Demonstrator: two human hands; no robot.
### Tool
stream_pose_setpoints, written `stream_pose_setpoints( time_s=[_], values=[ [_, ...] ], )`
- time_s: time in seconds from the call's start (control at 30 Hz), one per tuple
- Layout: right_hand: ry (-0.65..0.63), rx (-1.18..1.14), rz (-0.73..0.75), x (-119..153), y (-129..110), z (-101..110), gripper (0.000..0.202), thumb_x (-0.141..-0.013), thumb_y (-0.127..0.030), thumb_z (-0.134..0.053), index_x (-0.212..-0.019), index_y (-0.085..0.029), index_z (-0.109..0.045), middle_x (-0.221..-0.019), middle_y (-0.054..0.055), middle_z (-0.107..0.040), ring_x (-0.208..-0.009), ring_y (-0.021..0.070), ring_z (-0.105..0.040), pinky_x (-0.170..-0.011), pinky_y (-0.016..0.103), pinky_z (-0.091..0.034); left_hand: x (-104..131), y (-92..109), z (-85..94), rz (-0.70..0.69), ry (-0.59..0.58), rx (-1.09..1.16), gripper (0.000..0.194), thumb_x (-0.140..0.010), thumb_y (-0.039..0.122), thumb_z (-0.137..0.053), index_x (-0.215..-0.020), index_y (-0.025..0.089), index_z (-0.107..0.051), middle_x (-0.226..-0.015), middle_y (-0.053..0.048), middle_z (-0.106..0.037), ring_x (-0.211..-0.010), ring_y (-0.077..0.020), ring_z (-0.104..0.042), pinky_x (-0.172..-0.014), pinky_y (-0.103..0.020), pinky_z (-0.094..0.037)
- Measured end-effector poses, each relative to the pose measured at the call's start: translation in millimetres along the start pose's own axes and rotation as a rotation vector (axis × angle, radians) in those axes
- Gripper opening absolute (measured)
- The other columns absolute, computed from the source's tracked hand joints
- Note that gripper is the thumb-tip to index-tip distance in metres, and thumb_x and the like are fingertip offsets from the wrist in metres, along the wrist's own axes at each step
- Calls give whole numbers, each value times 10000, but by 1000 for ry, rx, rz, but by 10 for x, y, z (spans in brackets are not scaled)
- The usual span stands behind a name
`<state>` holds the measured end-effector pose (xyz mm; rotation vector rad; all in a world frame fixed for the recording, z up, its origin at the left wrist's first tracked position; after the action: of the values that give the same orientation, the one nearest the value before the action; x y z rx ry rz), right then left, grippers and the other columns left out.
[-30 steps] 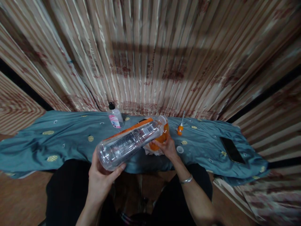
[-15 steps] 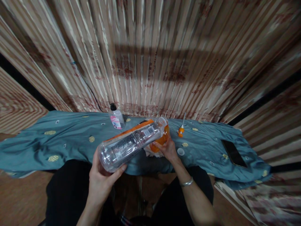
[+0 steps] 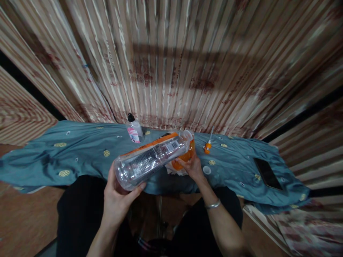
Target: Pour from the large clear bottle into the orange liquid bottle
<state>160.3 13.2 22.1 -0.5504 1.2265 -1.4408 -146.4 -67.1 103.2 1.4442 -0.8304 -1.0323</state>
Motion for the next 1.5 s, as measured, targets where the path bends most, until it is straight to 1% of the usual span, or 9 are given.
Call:
stream_pose_setpoints(
  time_s=[0.37,0.6,0.73,0.83,0.97,1.1,1.2,1.37,1.5],
  values=[
    [3,-29,7,6,2,1,737,-716,-433,-862,-1378,-210,-629,-1227,113,-809,-1092,336,-786,-961,477,-645,-3,-40,29,-1,-9,-13,982,-493,417,-1018,-1370,163,-658,-1346,-153,-725,-1265,-377,-713,-1064,-451,-600],
    [-3,-42,-10,0,-30,0,782,-713,-407,-863,-1419,-194,-602,-1274,129,-790,-1126,344,-774,-988,492,-633,-36,-69,11,8,-45,2,1001,-501,402,-1024,-1397,177,-640,-1359,-146,-726,-1259,-367,-718,-1050,-447,-609],
    [-3,-35,-4,4,-76,-1,792,-719,-382,-863,-1444,-214,-592,-1279,112,-791,-1127,333,-773,-992,481,-633,-52,-92,63,9,-3,6,1000,-494,421,-1022,-1388,175,-649,-1329,-139,-739,-1242,-363,-726,-1051,-449,-608],
    [-4,-37,0,1,-76,-7,797,-716,-386,-858,-1447,-217,-592,-1288,115,-788,-1140,340,-771,-1009,498,-626,-68,-148,77,48,-22,-3,1028,-486,412,-1030,-1410,189,-639,-1343,-135,-733,-1247,-362,-723,-1038,-441,-616],
    [-12,-52,-13,-10,-34,-28,820,-713,-402,-865,-1458,-211,-581,-1279,122,-792,-1121,339,-783,-992,489,-639,-67,-176,40,67,-52,23,1057,-493,439,-1027,-1438,201,-619,-1345,-130,-733,-1247,-358,-723,-1032,-424,-617],
    [-2,-51,-9,-12,-24,-43,848,-721,-439,-858,-1478,-200,-557,-1204,111,-813,-1052,338,-803,-941,485,-658,-30,-178,4,61,-13,60,1030,-563,462,-1001,-1479,218,-599,-1359,-120,-730,-1233,-326,-730,-1050,-394,-600],
    [5,-55,15,-9,-52,-48,868,-726,-458,-847,-1493,-198,-536,-1238,119,-803,-1091,343,-794,-976,493,-645,-29,-218,-13,54,-20,75,1014,-565,451,-1002,-1471,218,-611,-1346,-118,-737,-1210,-319,-743,-1031,-381,-608],
    [25,-46,42,-11,-65,-65,739,-722,-451,-834,-1374,-192,-603,-1233,132,-798,-1113,351,-784,-1001,511,-632,-81,-282,-2,89,-46,124,1064,-505,418,-1023,-1456,208,-595,-1307,-130,-751,-1179,-327,-759,-1013,-392,-619],
    [59,-27,51,-18,-46,-73,669,-721,-470,-825,-1300,-195,-632,-1201,132,-802,-1072,347,-794,-967,509,-641,-112,-238,-44,101,-97,171,1033,-509,394,-1019,-1424,204,-581,-1329,-139,-739,-1189,-324,-757,-1035,-398,-608]
  ],
)
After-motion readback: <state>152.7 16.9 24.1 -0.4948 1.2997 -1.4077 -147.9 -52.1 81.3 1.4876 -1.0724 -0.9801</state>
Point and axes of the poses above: each hand's wrist, its own x-axis away from the middle knuckle, its own z-axis out of the back of the hand, y = z × x, the point moved 6 cm from there along -x, towards the middle knuckle
